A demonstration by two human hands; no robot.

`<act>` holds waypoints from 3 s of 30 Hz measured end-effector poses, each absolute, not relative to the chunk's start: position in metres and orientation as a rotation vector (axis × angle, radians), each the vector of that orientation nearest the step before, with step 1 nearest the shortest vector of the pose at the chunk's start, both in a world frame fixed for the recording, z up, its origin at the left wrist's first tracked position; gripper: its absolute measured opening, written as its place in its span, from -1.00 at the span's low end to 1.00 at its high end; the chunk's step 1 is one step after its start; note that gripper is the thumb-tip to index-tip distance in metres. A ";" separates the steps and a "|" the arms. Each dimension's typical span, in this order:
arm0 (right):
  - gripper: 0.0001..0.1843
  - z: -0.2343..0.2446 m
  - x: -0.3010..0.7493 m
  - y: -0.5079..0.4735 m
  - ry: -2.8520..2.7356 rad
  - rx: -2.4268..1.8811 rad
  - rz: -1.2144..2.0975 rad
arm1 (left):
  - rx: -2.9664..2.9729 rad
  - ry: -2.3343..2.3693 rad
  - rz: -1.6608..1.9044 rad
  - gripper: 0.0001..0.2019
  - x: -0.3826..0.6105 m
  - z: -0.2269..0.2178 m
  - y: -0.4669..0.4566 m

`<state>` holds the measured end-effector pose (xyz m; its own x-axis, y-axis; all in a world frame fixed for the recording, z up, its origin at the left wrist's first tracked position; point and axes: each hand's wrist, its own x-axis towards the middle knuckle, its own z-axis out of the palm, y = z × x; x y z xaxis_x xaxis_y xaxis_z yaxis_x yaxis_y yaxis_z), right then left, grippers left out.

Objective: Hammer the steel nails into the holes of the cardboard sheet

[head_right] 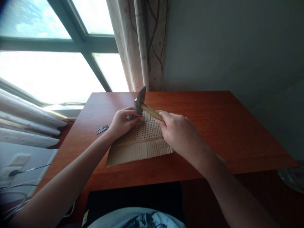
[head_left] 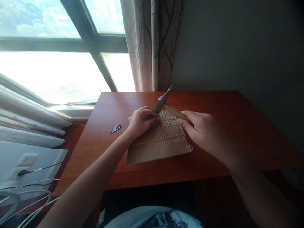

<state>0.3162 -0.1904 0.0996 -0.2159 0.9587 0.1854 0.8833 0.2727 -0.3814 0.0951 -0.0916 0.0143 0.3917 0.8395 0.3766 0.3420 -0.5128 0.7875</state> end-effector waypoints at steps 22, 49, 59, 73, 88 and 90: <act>-0.84 0.098 0.314 -0.194 -2.168 -1.699 0.226 | 2.073 0.997 1.042 -0.92 0.096 0.013 -0.093; -0.81 0.093 0.318 -0.195 -2.159 -1.718 0.301 | 2.647 1.302 0.636 -0.74 0.088 0.041 -0.156; -0.79 0.095 0.320 -0.194 -2.127 -1.732 0.357 | 2.703 1.223 0.538 -0.56 0.089 0.036 -0.173; -0.80 0.106 0.326 -0.186 -2.126 -1.693 0.218 | 2.701 1.221 0.511 -0.54 0.087 0.032 -0.171; -0.80 0.096 0.321 -0.186 -2.193 -1.724 0.374 | 2.701 1.227 0.549 -0.55 0.088 0.031 -0.172; -0.80 0.093 0.321 -0.186 -2.187 -1.722 0.384 | 2.693 1.227 0.566 -0.55 0.088 0.030 -0.172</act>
